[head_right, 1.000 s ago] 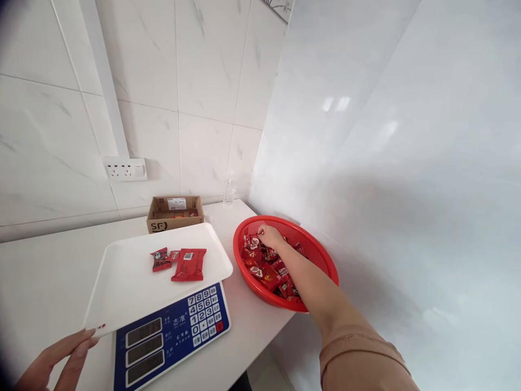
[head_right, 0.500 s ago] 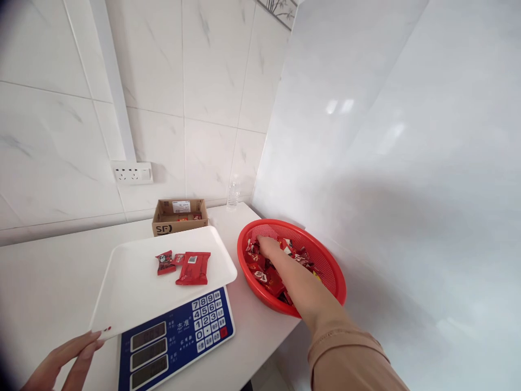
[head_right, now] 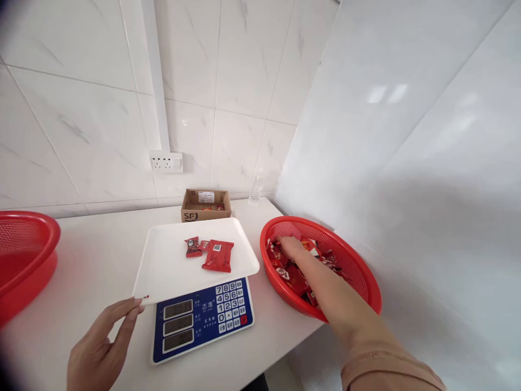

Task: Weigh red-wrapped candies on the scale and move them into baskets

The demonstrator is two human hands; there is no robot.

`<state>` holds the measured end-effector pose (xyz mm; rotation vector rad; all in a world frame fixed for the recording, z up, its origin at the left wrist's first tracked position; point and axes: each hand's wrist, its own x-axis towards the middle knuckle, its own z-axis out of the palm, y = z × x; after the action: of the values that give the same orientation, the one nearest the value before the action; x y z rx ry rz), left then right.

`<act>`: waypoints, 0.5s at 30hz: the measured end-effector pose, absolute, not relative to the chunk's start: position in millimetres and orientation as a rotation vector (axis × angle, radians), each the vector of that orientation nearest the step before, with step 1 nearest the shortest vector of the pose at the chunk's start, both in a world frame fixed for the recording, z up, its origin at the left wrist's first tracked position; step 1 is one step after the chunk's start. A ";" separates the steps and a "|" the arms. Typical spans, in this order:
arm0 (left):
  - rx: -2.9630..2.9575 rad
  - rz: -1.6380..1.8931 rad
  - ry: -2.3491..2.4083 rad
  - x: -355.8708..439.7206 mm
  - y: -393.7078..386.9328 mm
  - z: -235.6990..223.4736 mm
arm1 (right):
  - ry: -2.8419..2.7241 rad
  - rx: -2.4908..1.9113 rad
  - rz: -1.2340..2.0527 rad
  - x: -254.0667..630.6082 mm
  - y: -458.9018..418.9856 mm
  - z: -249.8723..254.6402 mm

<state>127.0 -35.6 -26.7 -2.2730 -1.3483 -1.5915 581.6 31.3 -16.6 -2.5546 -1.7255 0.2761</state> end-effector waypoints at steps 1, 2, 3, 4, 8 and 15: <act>-2.271 -1.605 -1.339 127.1 -35.7 -26.5 | -1.699 -2.572 0.278 579.9 31.4 -16.0; -2.274 -1.611 -1.330 126.8 -35.8 -26.6 | -1.683 -2.585 0.266 578.3 31.4 -14.8; -2.279 -1.606 -1.331 126.3 -35.7 -27.2 | -1.683 -2.594 0.248 576.9 31.3 -12.8; -2.289 -1.593 -1.334 125.7 -35.7 -28.0 | -1.687 -2.591 0.227 575.9 31.0 -9.7; -2.321 -1.559 -1.366 123.2 -36.3 -32.1 | -1.664 -2.554 0.094 574.7 29.9 15.0; -2.322 -1.648 -1.316 126.1 -38.3 -34.9 | -1.764 -2.226 -0.011 518.2 28.4 69.0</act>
<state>126.1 -38.3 -34.9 -2.3216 -1.3159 -1.6479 518.2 28.4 69.0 -2.2256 -1.7638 -0.0111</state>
